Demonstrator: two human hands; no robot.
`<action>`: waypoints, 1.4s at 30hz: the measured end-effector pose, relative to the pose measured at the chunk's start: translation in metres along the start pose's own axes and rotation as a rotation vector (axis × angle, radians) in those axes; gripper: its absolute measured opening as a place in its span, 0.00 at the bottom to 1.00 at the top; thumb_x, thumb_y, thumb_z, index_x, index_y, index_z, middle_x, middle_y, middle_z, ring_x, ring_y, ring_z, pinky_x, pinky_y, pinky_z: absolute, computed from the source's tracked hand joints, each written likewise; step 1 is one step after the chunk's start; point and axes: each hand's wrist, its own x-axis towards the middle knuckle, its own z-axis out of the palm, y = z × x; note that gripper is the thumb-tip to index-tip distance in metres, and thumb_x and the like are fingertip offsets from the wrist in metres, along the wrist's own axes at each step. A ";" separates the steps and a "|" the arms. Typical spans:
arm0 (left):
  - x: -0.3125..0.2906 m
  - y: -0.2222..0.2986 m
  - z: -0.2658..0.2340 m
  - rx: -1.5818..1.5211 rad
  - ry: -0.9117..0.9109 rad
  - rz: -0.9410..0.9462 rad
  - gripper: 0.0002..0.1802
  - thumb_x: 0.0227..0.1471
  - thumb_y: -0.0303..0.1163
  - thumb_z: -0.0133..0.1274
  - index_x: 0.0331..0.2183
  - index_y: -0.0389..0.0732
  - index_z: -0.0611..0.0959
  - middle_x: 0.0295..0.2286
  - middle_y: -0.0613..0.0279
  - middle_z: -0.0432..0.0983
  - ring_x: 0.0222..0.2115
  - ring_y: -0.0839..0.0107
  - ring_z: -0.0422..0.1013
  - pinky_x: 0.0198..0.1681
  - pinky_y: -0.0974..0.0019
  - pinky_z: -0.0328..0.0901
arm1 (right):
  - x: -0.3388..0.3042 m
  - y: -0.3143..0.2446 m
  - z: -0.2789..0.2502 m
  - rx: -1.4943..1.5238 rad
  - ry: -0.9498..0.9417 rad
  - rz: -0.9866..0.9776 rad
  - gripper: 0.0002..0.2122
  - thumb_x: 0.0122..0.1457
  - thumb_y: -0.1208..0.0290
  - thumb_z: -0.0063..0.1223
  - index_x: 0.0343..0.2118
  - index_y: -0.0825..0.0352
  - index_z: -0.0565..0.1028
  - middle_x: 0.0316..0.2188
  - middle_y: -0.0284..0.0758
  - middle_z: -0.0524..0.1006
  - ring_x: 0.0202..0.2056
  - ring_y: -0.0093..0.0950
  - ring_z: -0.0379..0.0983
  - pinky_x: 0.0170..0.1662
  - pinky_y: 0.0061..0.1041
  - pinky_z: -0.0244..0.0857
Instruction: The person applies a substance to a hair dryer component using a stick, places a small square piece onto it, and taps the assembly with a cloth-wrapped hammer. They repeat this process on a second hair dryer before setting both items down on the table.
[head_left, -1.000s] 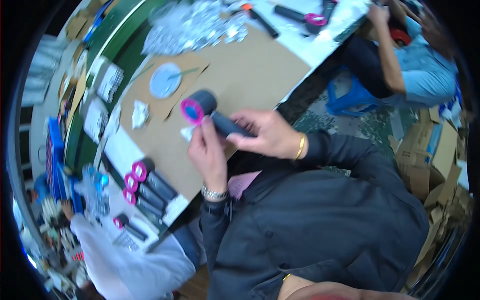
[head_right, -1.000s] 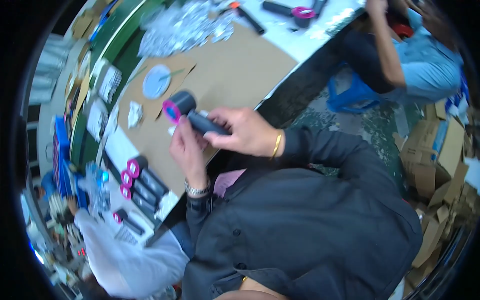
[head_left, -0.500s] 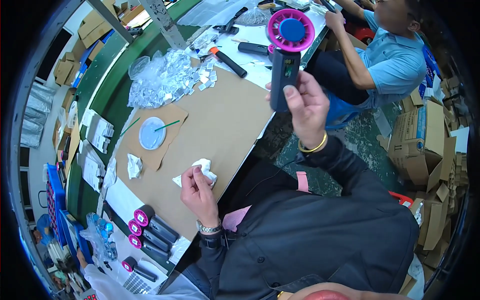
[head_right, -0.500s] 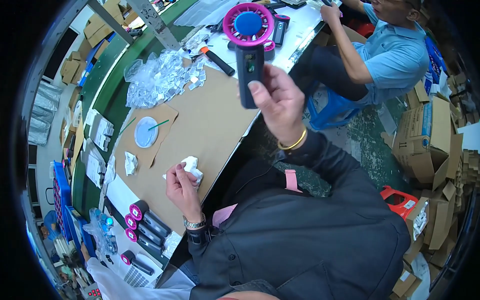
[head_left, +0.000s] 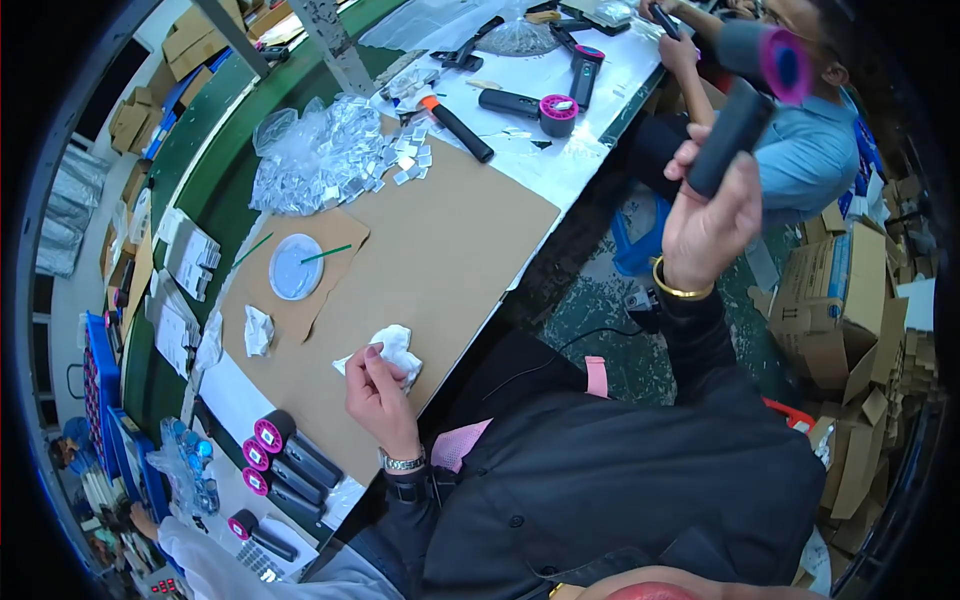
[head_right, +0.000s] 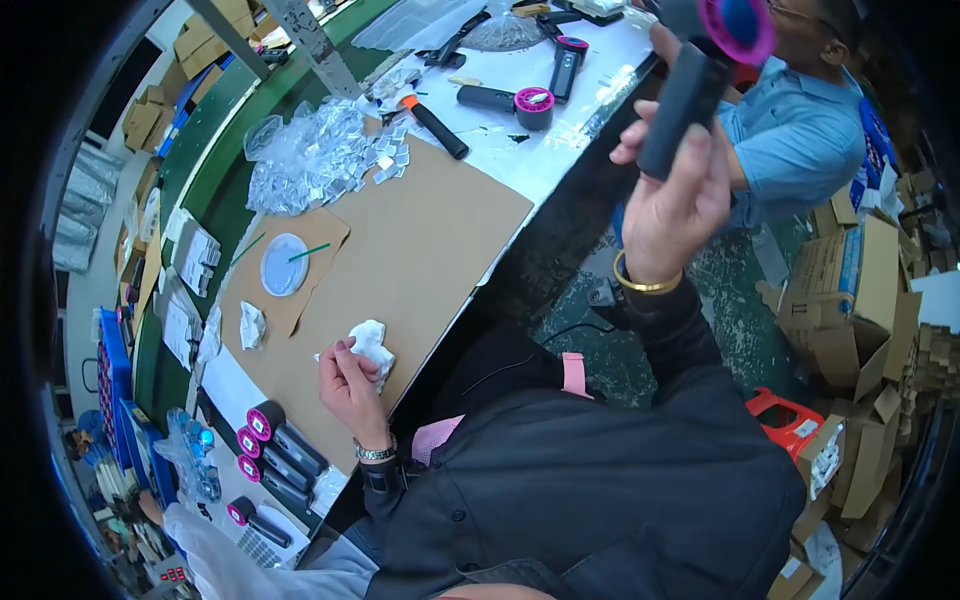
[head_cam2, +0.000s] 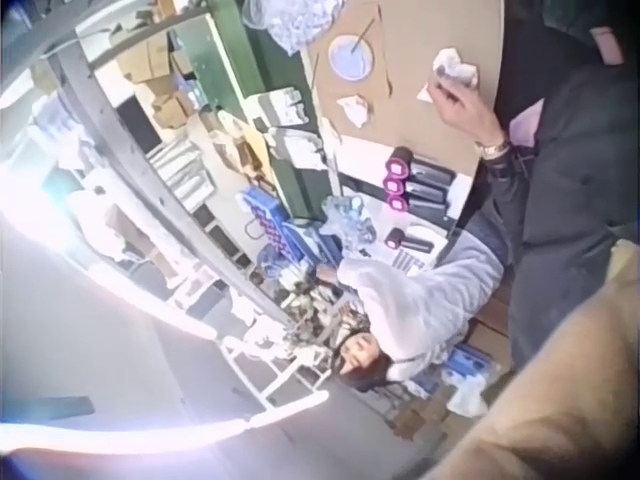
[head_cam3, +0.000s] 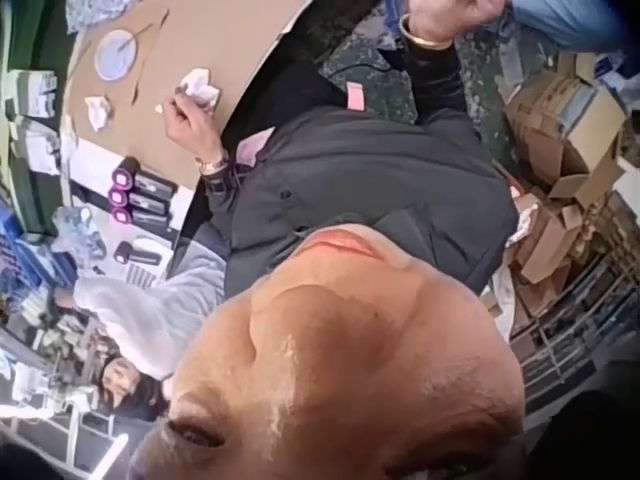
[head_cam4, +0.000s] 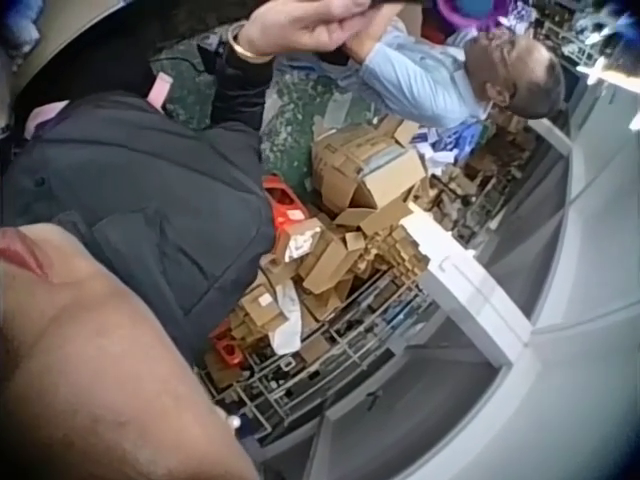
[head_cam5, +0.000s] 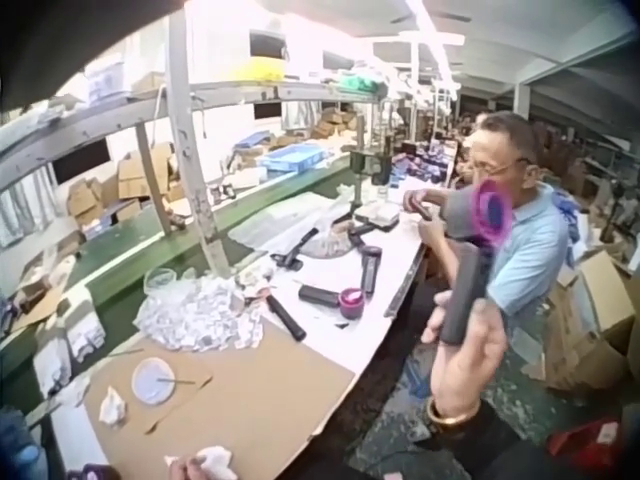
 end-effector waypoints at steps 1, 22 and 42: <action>-0.002 -0.002 -0.001 0.005 0.001 -0.011 0.14 0.75 0.34 0.50 0.42 0.34 0.83 0.20 0.71 0.72 0.22 0.84 0.65 0.27 0.74 0.59 | 0.002 0.000 -0.002 -0.001 -0.028 -0.038 0.20 0.79 0.61 0.46 0.54 0.78 0.74 0.45 0.52 0.83 0.34 0.29 0.81 0.36 0.26 0.78; -0.023 -0.025 -0.021 -0.015 0.028 0.043 0.13 0.76 0.33 0.48 0.44 0.34 0.83 0.21 0.69 0.73 0.22 0.82 0.66 0.27 0.73 0.60 | 0.084 0.209 -0.096 -0.383 0.185 0.784 0.16 0.75 0.59 0.55 0.46 0.71 0.80 0.39 0.38 0.86 0.28 0.20 0.75 0.32 0.21 0.70; -0.022 -0.029 -0.019 0.006 0.042 0.075 0.16 0.77 0.35 0.45 0.43 0.35 0.82 0.20 0.69 0.72 0.22 0.83 0.63 0.28 0.74 0.57 | 0.111 0.256 -0.080 -0.897 0.155 0.874 0.18 0.68 0.59 0.64 0.48 0.73 0.85 0.34 0.35 0.83 0.24 0.27 0.79 0.27 0.27 0.78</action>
